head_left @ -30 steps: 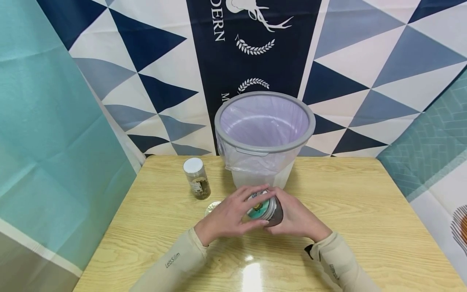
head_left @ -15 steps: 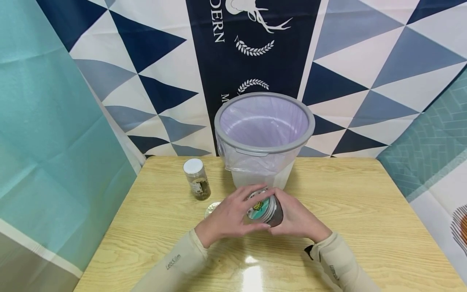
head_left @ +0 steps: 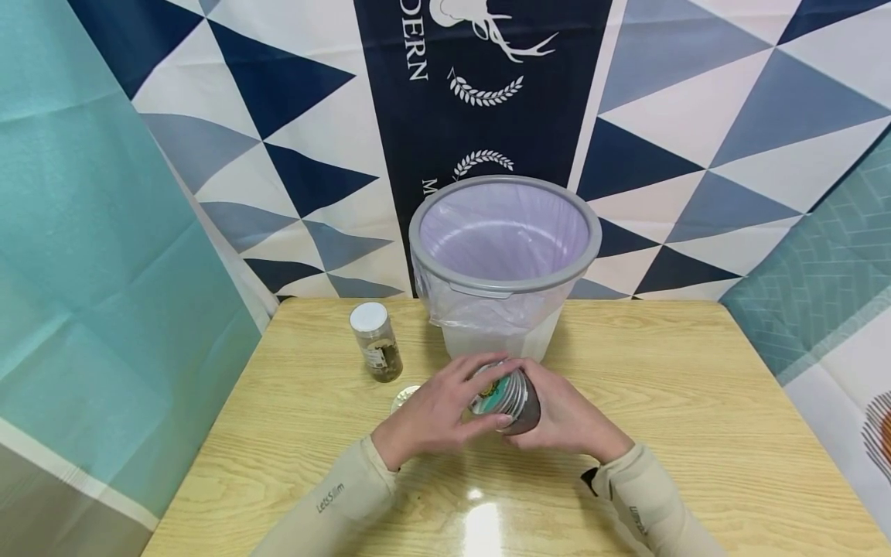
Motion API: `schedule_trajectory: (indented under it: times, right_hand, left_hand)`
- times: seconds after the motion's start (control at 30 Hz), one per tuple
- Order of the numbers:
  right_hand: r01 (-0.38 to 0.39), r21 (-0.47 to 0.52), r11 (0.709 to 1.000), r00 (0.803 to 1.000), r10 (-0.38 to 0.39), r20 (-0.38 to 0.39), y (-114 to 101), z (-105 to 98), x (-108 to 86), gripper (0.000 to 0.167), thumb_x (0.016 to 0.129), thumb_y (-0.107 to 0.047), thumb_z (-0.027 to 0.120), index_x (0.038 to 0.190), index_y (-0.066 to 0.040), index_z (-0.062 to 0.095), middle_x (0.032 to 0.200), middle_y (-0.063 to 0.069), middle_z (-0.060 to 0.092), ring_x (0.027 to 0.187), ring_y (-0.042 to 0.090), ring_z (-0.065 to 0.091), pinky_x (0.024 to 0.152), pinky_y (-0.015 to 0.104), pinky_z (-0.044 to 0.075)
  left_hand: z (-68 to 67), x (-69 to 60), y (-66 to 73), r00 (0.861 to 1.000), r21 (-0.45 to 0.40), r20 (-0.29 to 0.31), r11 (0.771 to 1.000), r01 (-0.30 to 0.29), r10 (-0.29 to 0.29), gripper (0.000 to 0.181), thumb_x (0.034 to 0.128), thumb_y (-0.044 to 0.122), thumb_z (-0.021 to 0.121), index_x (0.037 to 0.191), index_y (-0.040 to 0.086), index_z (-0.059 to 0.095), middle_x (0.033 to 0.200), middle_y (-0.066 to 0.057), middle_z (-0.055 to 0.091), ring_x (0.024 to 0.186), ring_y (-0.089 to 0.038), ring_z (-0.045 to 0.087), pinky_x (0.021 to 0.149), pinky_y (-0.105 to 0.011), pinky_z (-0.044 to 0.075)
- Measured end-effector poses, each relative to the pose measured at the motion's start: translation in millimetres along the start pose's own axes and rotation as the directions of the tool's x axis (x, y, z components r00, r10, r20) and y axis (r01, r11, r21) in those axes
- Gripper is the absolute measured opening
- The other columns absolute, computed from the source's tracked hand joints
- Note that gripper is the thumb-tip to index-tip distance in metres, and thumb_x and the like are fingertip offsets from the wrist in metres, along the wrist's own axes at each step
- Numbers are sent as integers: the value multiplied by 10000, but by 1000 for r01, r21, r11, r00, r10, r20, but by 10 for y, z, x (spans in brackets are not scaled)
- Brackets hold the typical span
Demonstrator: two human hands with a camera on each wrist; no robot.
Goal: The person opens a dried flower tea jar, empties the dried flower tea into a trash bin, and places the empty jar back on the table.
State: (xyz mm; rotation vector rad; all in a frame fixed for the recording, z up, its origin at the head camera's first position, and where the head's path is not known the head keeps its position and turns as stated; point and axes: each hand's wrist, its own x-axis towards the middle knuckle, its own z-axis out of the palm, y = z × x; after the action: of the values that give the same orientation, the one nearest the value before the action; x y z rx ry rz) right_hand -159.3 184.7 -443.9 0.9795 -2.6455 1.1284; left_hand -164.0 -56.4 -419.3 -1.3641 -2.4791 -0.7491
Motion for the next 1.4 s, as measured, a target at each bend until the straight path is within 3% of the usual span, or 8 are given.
schedule_trajectory:
  times: [0.63,0.93,1.07,1.3,1.4]
  right_hand:
    - [-5,-8,1000,1000,5,-4,-17,6,-4,923,586,-268,966,1375,-139,504,1149,-66,648,972,69,644,828,295,584]
    - [-16,29,999,1000,16,-1,-26,-27,-12,990,595,-267,972,1438,-117,475,1215,-30,651,1025,95,648,874,316,588]
    - [-7,19,1000,1000,7,-12,-26,-32,-8,993,587,-275,972,1434,-116,477,1218,-30,657,1029,95,652,879,318,588]
    - [0,26,1000,1000,0,-23,-40,-43,0,954,601,-277,979,1410,-128,495,1260,-27,661,1080,110,656,919,353,581]
    - [1,21,1000,1000,-1,-27,-34,-40,-3,948,601,-285,981,1401,-103,506,1258,-11,669,1084,113,653,929,367,579]
  left_hand:
    - [-31,11,7,999,-35,-29,999,25,-26,715,943,446,721,1577,308,419,1539,-33,500,1402,-225,505,1120,-447,488]
    - [-60,4,-9,998,-51,-49,998,30,-32,677,977,524,645,1575,305,414,1548,-24,488,1392,-229,518,1101,-478,501]
    - [-79,-2,-14,998,-62,-61,998,28,-31,694,960,508,674,1568,287,424,1552,-34,486,1392,-233,522,1099,-479,504]
    - [-116,-66,-22,995,-75,-70,995,68,-73,737,914,458,743,1553,260,432,1549,-34,485,1396,-231,520,1092,-489,507]
    - [-119,-105,-42,994,-61,-91,996,59,-65,729,915,461,745,1540,246,437,1534,-33,494,1378,-221,531,1088,-456,513]
